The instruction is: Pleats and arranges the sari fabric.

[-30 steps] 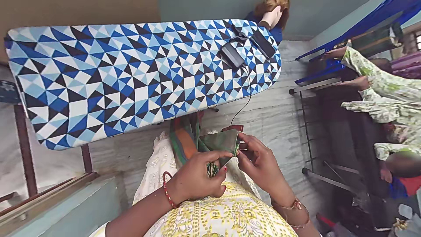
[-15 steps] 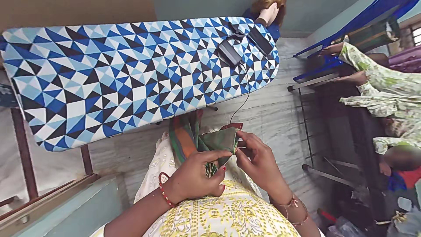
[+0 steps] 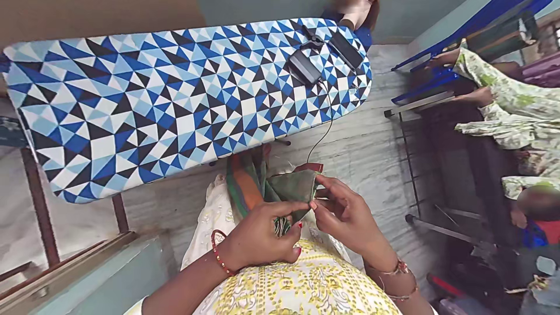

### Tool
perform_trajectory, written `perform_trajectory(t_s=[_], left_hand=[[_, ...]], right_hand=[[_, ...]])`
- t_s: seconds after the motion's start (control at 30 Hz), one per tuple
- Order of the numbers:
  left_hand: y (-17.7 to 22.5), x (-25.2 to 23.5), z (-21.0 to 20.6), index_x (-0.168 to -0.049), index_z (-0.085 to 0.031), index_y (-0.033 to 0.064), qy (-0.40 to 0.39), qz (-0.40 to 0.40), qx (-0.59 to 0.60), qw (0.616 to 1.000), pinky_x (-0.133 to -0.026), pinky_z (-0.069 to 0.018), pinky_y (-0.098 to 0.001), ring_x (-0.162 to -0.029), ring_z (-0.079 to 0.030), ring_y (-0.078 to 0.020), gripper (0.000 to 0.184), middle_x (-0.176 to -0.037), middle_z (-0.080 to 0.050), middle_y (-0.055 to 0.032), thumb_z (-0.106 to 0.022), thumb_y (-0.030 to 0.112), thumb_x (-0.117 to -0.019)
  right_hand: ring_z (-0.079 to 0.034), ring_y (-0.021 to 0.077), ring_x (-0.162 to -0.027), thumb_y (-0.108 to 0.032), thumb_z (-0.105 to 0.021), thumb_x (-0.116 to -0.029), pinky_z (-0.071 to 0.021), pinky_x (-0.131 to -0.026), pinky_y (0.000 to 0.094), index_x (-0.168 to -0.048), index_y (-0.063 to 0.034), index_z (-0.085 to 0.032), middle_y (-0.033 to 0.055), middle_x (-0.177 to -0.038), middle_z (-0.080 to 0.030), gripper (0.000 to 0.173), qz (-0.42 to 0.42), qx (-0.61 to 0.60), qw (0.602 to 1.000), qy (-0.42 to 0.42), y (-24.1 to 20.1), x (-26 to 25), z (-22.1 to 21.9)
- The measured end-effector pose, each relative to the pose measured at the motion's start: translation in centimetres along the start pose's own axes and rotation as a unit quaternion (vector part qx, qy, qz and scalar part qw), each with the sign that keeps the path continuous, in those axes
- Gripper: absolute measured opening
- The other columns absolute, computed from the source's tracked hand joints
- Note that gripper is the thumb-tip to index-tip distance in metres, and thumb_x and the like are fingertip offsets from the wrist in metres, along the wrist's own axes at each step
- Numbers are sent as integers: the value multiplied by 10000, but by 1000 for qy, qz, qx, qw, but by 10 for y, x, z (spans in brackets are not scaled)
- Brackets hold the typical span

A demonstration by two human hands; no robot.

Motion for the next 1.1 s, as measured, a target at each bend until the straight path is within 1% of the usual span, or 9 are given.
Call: perform_trajectory(t_s=[0.27, 0.4, 0.47, 0.6, 0.67, 0.73, 0.8, 0.93, 1.1], left_hand=[[1, 0, 0, -1211, -703, -33, -9, -6, 0, 1000, -750, -467, -77, -795, -581, 77, 439, -932, -727, -47, -694, 160, -816], [0, 2, 2, -1178, -715, 11, -33, -7, -12, 999, -757, -495, -119, -815, -608, 29, 396, -912, -713, -42, -699, 212, -837], [-2, 5, 10, -1165, -716, 57, -32, -17, -34, 999, -807, -506, -139, -906, -615, 4, 391, -967, -693, -26, -711, 285, -847], [-5, 16, 40, -1209, -686, 141, -11, -19, -77, 997, -944, -500, -170, -1156, -576, -1, 498, -1198, -665, -11, -745, 459, -831], [-7, 23, 53, -1209, -684, 148, -14, -13, -102, 995, -905, -491, -143, -1114, -570, 24, 533, -1197, -662, -9, -752, 504, -818], [-10, 29, 61, -1194, -688, 147, -28, 2, -143, 989, -771, -463, -119, -947, -551, 37, 535, -1147, -653, -18, -738, 516, -810], [-12, 36, 68, -1150, -706, 144, -51, 10, -188, 981, -766, -516, -194, -926, -613, -31, 493, -1091, -690, -36, -723, 501, -810], [-12, 44, 83, -911, -763, 161, -79, 8, -256, 963, -612, -535, -273, -732, -642, -79, 275, -843, -686, 5, -656, 384, -791], [-4, 52, 93, -974, -764, 197, -89, -65, -315, 943, -593, -513, -281, -708, -618, -97, 333, -826, -659, 2, -526, 430, -958]], right_hand=[[-711, 90, -987, -55, -692, -914, -623, -824, 215, -1372, 125, -532, 175, -1311, -603, 517, -28, -4, 1000, -8, 2, 0, 1], [-710, 95, -999, -29, -685, -896, -620, -849, 221, -1357, 130, -546, 184, -1297, -606, 506, -11, 25, 1000, 2, 0, 0, 2], [-709, 101, -1016, -22, -685, -889, -619, -859, 223, -1342, 124, -566, 187, -1288, -612, 490, -3, 60, 998, 12, -2, 0, 5], [-708, 98, -1016, -23, -677, -883, -616, -848, 215, -1330, 100, -595, 192, -1274, -616, 470, 5, 125, 992, 19, -5, 0, 14], [-708, 101, -1014, -13, -673, -879, -611, -852, 213, -1318, 96, -605, 201, -1272, -617, 458, 10, 154, 988, 16, -6, 1, 18], [-709, 112, -1008, 2, -671, -871, -608, -849, 215, -1304, 95, -618, 216, -1273, -617, 446, 25, 182, 983, 8, -7, 2, 21], [-710, 129, -1014, 5, -663, -875, -603, -849, 219, -1299, 79, -634, 229, -1273, -623, 432, 38, 218, 975, -8, -8, 5, 22], [-716, 164, -1012, -6, -659, -883, -596, -849, 229, -1292, 32, -662, 229, -1268, -643, 411, 78, 292, 951, -65, -10, 16, 21], [-688, 197, -1046, -41, -614, -911, -547, -893, 223, -1258, -32, -685, 183, -1225, -678, 355, 135, 344, 919, -136, -15, 36, 3]])
Point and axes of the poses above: each hand's wrist, its own x-axis away from the middle knuckle, its own z-axis out of the back of the hand, y = z × x, the point moved 8 cm from there along -x, towards the middle knuckle
